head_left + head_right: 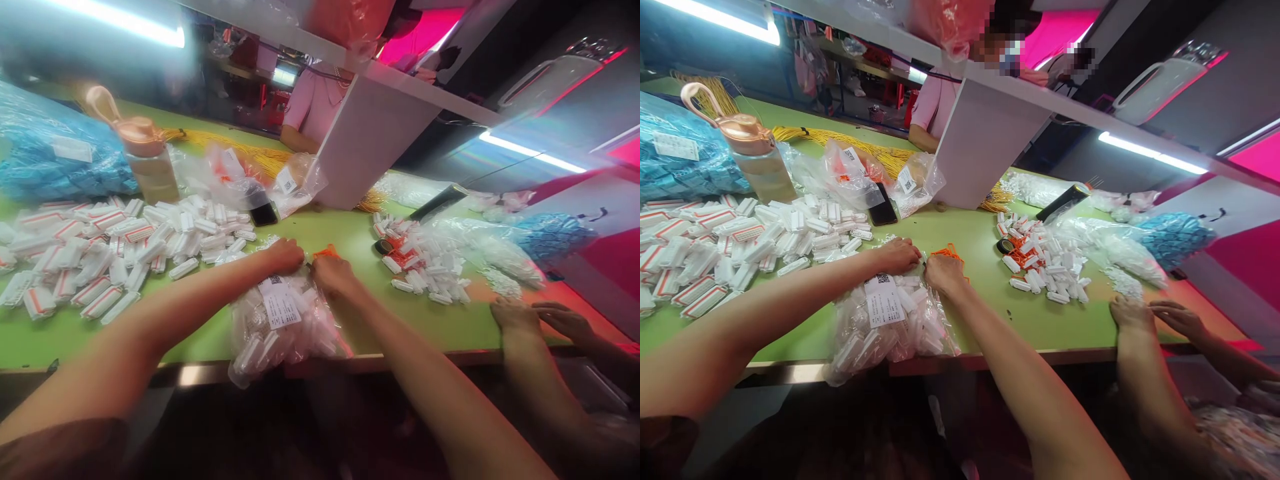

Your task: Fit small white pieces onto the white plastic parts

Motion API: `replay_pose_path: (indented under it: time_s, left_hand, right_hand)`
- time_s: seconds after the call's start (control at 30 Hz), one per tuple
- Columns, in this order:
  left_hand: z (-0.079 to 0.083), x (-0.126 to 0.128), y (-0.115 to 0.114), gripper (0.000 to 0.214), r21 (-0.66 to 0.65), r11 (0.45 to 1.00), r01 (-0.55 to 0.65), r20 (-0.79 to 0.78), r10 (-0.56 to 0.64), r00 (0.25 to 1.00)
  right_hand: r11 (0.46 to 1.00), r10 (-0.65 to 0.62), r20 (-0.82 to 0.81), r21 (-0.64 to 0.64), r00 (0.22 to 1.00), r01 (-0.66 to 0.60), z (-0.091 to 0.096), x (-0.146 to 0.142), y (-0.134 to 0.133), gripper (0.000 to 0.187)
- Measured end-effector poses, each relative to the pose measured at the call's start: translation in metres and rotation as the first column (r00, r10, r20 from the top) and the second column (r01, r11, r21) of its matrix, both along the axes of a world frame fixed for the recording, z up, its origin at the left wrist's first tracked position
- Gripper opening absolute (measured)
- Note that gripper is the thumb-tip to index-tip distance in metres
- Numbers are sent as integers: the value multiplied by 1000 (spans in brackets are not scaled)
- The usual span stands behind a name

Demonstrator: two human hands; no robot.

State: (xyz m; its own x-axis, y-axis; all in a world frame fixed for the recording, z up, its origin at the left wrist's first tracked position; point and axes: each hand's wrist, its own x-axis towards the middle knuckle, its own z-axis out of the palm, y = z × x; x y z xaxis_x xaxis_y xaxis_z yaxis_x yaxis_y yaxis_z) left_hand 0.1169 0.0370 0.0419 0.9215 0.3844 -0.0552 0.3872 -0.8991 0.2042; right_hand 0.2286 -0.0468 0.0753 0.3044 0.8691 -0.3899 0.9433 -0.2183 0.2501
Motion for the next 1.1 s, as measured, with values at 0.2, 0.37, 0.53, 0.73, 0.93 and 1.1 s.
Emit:
replay_pose_path:
  time_s: [0.2,0.37,0.53,0.73,0.93,1.1]
  left_hand:
    - [3,-3,-2,24,21,1000,16,-23,-15,1000]
    - [2,-4,-1,23,31,999,20,-21,-19,1000]
    - [-1,-4,1,24,40,999,21,-21,-20,1000]
    - [0,-4,1,24,49,998,34,-28,-32,999]
    - [3,-4,0,25,48,999,23,-30,-22,999]
    - [6,-5,-1,27,64,997,35,-43,-32,999]
  right_hand:
    - [998,0,-30,-62,1000,-2,6,2,-5,35]
    - [998,10,-67,-67,998,-15,9,3,-17,38]
    - [998,3,-81,-63,997,-8,5,4,-30,39]
    - [999,17,-108,-39,994,-21,0,4,-42,39]
    - [999,34,-125,-36,992,-38,2,3,-53,39]
    - [997,39,-141,-63,989,-49,6,4,-68,38]
